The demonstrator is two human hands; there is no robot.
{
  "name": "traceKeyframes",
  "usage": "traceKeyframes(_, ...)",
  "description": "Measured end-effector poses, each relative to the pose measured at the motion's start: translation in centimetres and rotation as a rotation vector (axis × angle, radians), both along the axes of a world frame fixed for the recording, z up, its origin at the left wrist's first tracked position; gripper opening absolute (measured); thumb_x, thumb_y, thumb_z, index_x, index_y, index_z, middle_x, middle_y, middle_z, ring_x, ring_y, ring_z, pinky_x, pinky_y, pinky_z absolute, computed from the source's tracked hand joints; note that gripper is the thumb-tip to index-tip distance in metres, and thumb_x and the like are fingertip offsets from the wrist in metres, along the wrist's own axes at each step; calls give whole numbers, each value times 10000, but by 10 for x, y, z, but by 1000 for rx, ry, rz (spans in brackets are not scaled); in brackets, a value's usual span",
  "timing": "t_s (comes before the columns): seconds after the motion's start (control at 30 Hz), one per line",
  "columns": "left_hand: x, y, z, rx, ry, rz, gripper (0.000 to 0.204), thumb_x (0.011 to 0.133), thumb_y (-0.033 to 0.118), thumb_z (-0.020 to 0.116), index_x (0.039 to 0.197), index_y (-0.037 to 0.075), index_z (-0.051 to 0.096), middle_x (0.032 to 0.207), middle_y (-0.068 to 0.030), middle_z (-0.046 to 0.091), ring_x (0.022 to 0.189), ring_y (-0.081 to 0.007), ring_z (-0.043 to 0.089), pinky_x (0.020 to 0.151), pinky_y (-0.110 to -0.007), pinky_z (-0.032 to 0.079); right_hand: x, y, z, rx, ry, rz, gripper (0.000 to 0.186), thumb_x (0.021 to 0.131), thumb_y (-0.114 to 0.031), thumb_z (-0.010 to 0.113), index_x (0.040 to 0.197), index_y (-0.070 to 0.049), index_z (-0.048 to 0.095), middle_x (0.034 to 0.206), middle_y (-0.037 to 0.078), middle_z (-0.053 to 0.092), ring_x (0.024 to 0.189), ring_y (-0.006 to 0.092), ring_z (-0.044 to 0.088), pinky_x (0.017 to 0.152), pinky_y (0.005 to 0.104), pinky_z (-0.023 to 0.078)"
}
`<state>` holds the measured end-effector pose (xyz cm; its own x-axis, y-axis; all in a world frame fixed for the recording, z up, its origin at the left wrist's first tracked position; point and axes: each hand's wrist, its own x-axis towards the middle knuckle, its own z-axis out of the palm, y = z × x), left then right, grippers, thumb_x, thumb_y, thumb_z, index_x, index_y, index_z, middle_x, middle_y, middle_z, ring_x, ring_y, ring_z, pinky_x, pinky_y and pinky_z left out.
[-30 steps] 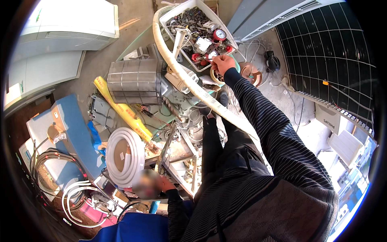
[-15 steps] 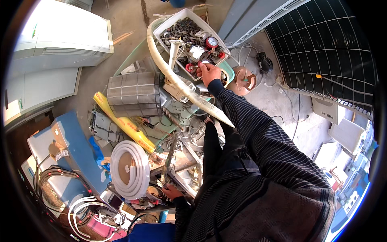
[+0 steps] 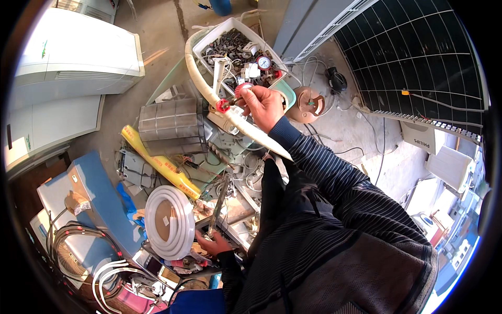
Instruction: The person moves a large blue tarp aside, picks up a roll of white tubing, and places it on a cluttered workbench. They then pick up a red pressure gauge and a small metal component, examining them closely while standing in a workshop.
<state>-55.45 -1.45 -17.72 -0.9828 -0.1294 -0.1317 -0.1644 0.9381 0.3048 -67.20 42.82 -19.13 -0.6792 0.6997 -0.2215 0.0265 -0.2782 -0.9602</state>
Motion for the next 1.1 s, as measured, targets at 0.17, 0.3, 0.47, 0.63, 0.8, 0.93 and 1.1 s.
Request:
traceKeyframes(0.17, -63, 126, 47, 504, -46, -225, 559, 863, 33, 568, 1393, -22, 399, 1339, -184, 507, 1227, -283, 491, 1063, -381, 344, 39, -45, 55, -121, 7, 215, 300, 978, -228, 606, 841, 31, 669, 683, 35, 671, 543, 58, 586, 494, 231, 483)
traceKeyframes(0.3, -92, 196, 83, 462, 66, -744, 460, 867, 78, 645, 1297, -3, 504, 1224, -186, 564, 1114, -348, 552, 978, -417, 425, 74, -77, 82, -243, 5, 365, 274, 966, -227, 627, 855, 16, 688, 687, 38, 677, 553, 65, 599, 513, 235, 496)
traceKeyframes(0.47, -76, 210, 51, 699, -175, -652, 196, 980, 183, 569, 1018, 2, 630, 840, -106, 636, 739, -223, 599, 673, -328, 481, 102, -86, 89, -212, -7, 352, 267, 964, -219, 629, 843, 12, 688, 648, 45, 666, 565, 89, 614, 524, 246, 485)
traceKeyframes(0.63, -53, 210, 36, 778, -322, -475, 185, 987, 158, 543, 978, -5, 629, 801, -112, 641, 701, -219, 610, 652, -327, 480, 111, -81, 94, -464, -183, 321, 301, 970, -241, 622, 817, 14, 668, 619, 44, 636, 514, 73, 557, 476, 237, 441)
traceKeyframes(0.8, -43, 210, 39, 930, -379, -399, 255, 1029, 224, 494, 990, -2, 605, 802, -7, 591, 721, -85, 520, 641, -247, 441, 113, -86, 77, -138, -183, 350, 282, 976, -229, 606, 902, 35, 672, 689, 30, 642, 618, 76, 574, 569, 249, 481)
traceKeyframes(0.93, -40, 203, 41, 960, -437, -327, 238, 1023, 190, 501, 953, -14, 601, 779, -19, 603, 705, -86, 528, 643, -253, 449, 112, -89, 75, -129, -236, 400, 290, 963, -253, 617, 926, 27, 680, 695, 61, 656, 639, 86, 584, 591, 279, 492)
traceKeyframes(1.1, -31, 196, 35, 1055, -496, -201, 249, 1002, 198, 553, 893, -19, 608, 735, -13, 595, 660, -83, 512, 601, -255, 426, 114, -93, 63, -131, -278, 457, 305, 962, -267, 618, 891, 19, 693, 670, 70, 666, 612, 101, 606, 576, 284, 494)
